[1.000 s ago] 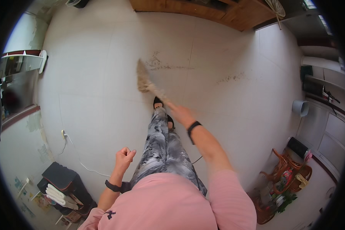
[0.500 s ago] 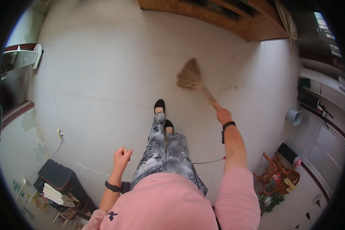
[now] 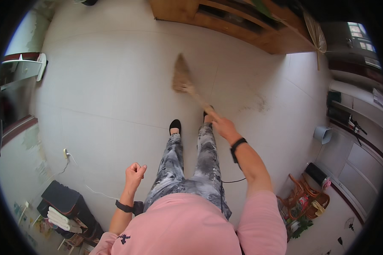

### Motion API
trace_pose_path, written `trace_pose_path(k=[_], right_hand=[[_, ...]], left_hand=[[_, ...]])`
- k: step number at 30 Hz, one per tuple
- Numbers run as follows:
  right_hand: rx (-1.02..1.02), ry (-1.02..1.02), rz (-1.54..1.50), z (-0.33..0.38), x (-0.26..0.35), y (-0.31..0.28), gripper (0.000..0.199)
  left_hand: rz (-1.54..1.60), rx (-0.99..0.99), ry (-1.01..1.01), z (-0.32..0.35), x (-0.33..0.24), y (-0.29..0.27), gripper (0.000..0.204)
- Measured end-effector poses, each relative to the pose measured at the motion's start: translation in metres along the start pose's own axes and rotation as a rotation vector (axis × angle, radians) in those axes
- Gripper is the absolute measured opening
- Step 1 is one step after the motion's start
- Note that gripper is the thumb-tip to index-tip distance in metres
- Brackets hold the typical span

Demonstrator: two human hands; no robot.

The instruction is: The person sweeps the floor with a broom, moving dust and debris into a pile, and uses a handheld spray bottle to dampen a section of the floor before sweeping it.

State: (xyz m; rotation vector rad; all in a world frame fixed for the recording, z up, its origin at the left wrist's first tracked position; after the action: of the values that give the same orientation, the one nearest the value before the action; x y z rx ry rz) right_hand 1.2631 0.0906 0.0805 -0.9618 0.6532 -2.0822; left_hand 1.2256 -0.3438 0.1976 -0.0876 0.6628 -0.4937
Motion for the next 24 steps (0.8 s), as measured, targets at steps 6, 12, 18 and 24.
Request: trace_pose_path(k=[6,12,18,24], right_hand=[[0.114,-0.166,-0.029,-0.134,0.127,0.038,0.039],[-0.005,-0.117,-0.119,-0.164,0.01,0.005,0.039],[0.131,0.369,0.297,-0.025,-0.259,-0.045,0.056],[-0.026,0.538,0.27,0.036,-0.306,-0.131,0.058]], left_hand=[[-0.033,-0.088,-0.041,0.009,0.006,0.003,0.042],[0.005,-0.157,-0.121,0.021,0.008,0.029,0.04],[0.017,-0.103,-0.137,0.011,-0.017,0.074,0.039],[0.031,-0.077,-0.061,-0.006,-0.037,0.093,0.039]])
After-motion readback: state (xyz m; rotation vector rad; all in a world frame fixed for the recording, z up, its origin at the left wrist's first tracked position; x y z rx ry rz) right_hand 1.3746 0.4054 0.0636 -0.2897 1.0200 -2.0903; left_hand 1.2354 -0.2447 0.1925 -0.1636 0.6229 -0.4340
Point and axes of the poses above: each hand's wrist, its own z-axis away from the middle knuckle, its own y-axis out of the palm, x = y × z, the point moved 10 cm from there along -z, towards the middle knuckle, and after that the axes turned 1 degree about -x, right-handed, at the moved point
